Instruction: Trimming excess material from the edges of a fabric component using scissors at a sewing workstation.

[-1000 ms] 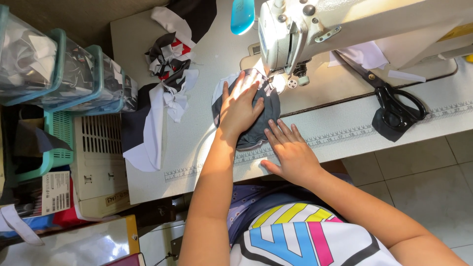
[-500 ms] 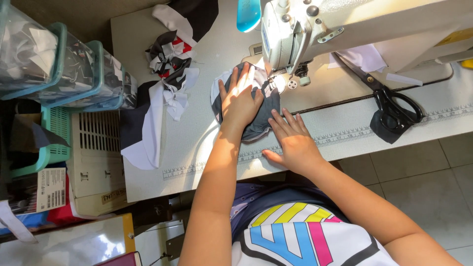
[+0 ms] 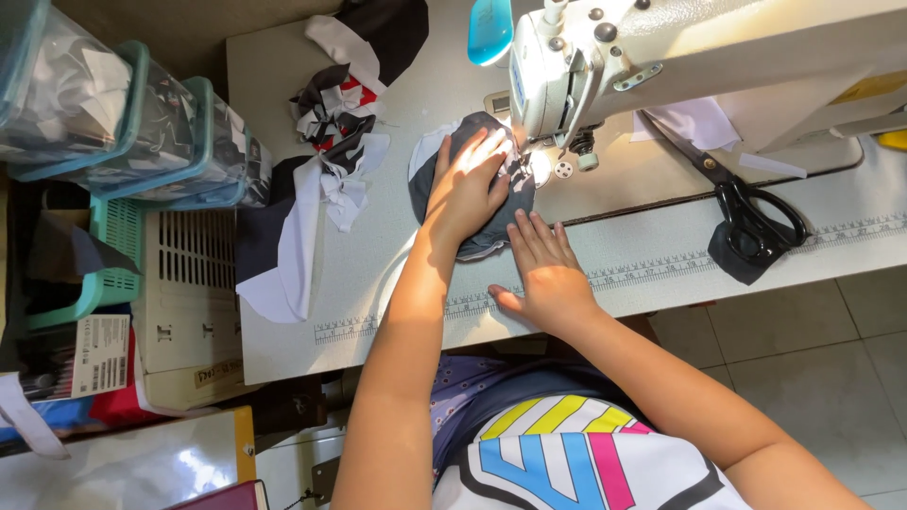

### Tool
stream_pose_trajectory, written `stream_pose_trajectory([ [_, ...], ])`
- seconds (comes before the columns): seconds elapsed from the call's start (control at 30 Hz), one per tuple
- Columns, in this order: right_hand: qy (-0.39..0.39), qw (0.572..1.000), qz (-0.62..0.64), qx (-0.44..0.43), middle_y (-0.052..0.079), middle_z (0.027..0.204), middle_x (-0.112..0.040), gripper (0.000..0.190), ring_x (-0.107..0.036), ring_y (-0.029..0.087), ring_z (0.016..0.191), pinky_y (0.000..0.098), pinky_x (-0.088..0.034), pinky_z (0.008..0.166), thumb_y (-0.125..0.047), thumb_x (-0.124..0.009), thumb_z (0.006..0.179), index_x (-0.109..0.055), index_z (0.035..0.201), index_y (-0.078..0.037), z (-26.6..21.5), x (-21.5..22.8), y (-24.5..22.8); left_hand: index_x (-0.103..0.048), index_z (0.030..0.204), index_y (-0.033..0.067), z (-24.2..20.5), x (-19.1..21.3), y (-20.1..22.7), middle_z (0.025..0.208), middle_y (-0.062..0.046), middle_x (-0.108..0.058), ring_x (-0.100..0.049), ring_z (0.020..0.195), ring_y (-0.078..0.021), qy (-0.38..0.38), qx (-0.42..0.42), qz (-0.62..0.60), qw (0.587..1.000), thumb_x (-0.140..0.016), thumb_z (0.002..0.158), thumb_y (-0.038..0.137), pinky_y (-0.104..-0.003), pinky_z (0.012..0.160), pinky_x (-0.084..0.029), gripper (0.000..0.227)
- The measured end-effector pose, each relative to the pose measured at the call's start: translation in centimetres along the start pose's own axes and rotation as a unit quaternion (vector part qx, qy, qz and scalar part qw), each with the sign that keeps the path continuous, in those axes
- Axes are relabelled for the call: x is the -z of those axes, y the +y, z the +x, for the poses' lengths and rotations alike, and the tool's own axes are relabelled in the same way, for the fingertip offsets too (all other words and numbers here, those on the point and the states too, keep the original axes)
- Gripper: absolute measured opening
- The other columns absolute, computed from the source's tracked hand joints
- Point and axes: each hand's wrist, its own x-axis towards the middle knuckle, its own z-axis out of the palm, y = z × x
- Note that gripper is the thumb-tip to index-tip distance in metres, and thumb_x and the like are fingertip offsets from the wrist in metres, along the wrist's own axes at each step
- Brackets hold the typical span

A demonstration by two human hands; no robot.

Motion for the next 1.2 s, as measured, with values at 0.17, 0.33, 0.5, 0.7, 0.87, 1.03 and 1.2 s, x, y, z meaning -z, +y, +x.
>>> stream_pose_trajectory([
  [0.17,-0.002,1.000,-0.003,-0.001,0.017,0.153,-0.024,0.086,-0.015,0.031,0.144,0.0457,-0.001,0.116,-0.058,-0.055,0.083,-0.032,0.143,-0.001,0.2,0.4,-0.2,-0.055,0.128,0.0132,-0.4,-1.0,-0.9,0.147,0.000,-0.041,-0.025,0.141,-0.0205,-0.028,0.004,0.012,1.000,-0.046,0.092,0.039,-0.065,0.110,-0.013,0.045],
  [0.33,-0.004,1.000,0.015,-0.004,0.016,0.153,-0.024,0.083,-0.013,0.030,0.144,0.0457,-0.003,0.116,-0.058,-0.053,0.084,-0.034,0.141,-0.001,0.7,1.0,-0.7,-0.056,0.126,0.0140,0.0,-0.8,-2.0,0.148,0.003,-0.039,-0.022,0.142,-0.0184,-0.031,-0.030,0.019,0.999,-0.045,0.092,0.040,-0.066,0.110,-0.015,0.044],
  [0.5,0.008,1.000,0.014,0.016,0.018,0.154,-0.022,0.082,-0.014,0.031,0.144,0.0454,-0.003,0.116,-0.057,-0.051,0.087,-0.031,0.144,-0.001,0.7,-0.1,-1.2,-0.051,0.132,0.0133,-0.2,-0.1,-1.7,0.144,-0.003,-0.044,-0.026,0.140,-0.0229,-0.014,-0.054,0.017,0.998,-0.048,0.092,0.037,-0.065,0.109,-0.018,0.047],
  [0.7,0.041,0.999,-0.005,0.030,0.017,0.153,-0.026,0.080,-0.018,0.031,0.143,0.0439,-0.006,0.116,-0.057,-0.050,0.087,-0.035,0.142,-0.001,0.2,-1.2,-0.9,-0.059,0.122,0.0222,-0.4,0.4,-1.6,0.120,0.000,-0.063,-0.055,0.119,-0.0160,0.002,-0.115,0.005,0.993,-0.047,0.096,0.037,-0.043,0.108,-0.032,0.032],
  [0.87,0.053,0.998,-0.014,0.034,0.017,0.152,-0.029,0.078,-0.020,0.030,0.143,0.0435,-0.007,0.116,-0.056,-0.050,0.087,-0.037,0.141,-0.001,0.0,-1.2,-1.0,-0.044,0.138,0.0251,-1.8,1.3,0.3,0.132,-0.004,-0.056,-0.047,0.129,-0.0191,-0.089,-0.032,-0.004,0.995,-0.040,0.096,0.042,-0.059,0.112,-0.015,0.045],
  [1.03,0.019,0.999,0.010,0.026,0.019,0.154,-0.023,0.076,-0.016,0.032,0.144,0.0444,-0.009,0.115,-0.054,-0.047,0.089,-0.035,0.142,0.000,-0.2,-1.1,-1.2,-0.034,0.145,0.0234,-2.4,2.1,1.0,0.139,-0.007,-0.051,-0.040,0.136,-0.0204,-0.131,-0.006,-0.004,0.991,-0.033,0.098,0.041,-0.063,0.112,-0.007,0.050],
  [1.2,0.020,0.999,-0.001,0.037,0.019,0.154,-0.022,0.075,-0.015,0.033,0.144,0.0441,-0.010,0.115,-0.054,-0.048,0.089,-0.036,0.141,-0.001,-0.2,-0.9,-1.2,-0.040,0.142,0.0216,-2.3,0.7,-0.6,0.139,-0.008,-0.051,-0.031,0.140,-0.0242,-0.093,-0.054,-0.012,0.994,-0.041,0.096,0.040,-0.062,0.112,-0.012,0.050],
])
